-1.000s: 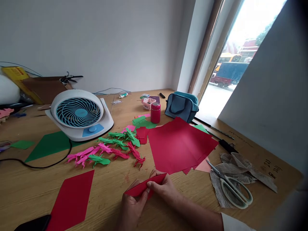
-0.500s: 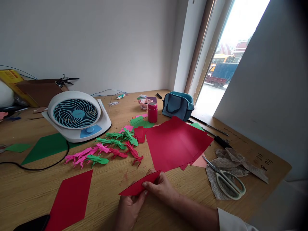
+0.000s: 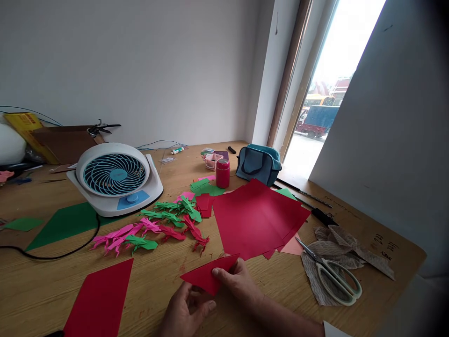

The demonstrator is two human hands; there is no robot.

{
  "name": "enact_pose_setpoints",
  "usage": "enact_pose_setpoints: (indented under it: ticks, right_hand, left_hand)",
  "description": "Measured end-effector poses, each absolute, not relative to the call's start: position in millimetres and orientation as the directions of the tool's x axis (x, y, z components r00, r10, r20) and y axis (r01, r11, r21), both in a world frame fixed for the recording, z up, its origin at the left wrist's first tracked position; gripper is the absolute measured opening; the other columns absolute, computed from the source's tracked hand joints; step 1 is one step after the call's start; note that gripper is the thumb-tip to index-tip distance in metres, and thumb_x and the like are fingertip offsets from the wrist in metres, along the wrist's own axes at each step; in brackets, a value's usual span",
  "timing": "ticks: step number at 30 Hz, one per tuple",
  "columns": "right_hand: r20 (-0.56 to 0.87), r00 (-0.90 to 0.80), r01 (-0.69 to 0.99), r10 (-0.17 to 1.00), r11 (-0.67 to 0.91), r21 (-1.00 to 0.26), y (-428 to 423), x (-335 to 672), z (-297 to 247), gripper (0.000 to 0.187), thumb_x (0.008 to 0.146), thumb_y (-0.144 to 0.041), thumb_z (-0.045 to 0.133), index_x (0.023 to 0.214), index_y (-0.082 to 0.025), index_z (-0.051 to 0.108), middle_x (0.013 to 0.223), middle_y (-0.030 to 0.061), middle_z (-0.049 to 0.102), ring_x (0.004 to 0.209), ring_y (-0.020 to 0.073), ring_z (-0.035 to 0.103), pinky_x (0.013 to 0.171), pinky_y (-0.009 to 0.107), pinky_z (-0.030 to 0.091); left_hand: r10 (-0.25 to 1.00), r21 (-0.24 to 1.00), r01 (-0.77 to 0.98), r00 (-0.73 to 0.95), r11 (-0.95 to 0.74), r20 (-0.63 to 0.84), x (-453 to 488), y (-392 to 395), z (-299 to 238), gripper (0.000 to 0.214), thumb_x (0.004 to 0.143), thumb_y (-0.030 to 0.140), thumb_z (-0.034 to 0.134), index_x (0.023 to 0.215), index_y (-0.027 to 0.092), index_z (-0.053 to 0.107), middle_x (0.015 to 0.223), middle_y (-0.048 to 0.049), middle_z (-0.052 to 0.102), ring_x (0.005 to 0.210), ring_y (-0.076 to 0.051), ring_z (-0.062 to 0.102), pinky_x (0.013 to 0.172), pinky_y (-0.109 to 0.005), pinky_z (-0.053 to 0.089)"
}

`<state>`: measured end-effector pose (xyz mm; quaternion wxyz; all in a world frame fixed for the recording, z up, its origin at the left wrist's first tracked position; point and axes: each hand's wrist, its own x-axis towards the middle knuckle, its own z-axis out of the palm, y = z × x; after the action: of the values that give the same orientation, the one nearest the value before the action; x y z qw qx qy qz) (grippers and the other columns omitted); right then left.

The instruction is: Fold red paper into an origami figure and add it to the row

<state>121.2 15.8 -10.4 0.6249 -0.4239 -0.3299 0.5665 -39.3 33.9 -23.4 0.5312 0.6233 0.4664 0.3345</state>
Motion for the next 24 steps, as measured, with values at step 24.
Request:
enact_pose_setpoints:
  ticks: [24]
  right_hand:
    - [0.073, 0.033, 0.216, 0.997, 0.065, -0.974, 6.2, 108.9, -26.2, 0.026, 0.069, -0.021, 0.072, 0.057, -0.018, 0.049, 0.064, -0.0051, 0.046, 0.057, 0.0087, 0.042, 0.049, 0.023, 0.028]
  left_hand:
    - [0.755, 0.635, 0.467, 0.581, -0.615, 0.304, -64.8, 52.8, -0.3, 0.022, 0.091, 0.034, 0.054, 0.078, 0.023, 0.067, 0.075, -0.0017, 0.069, 0.070, -0.016, 0.067, 0.065, -0.019, 0.053]
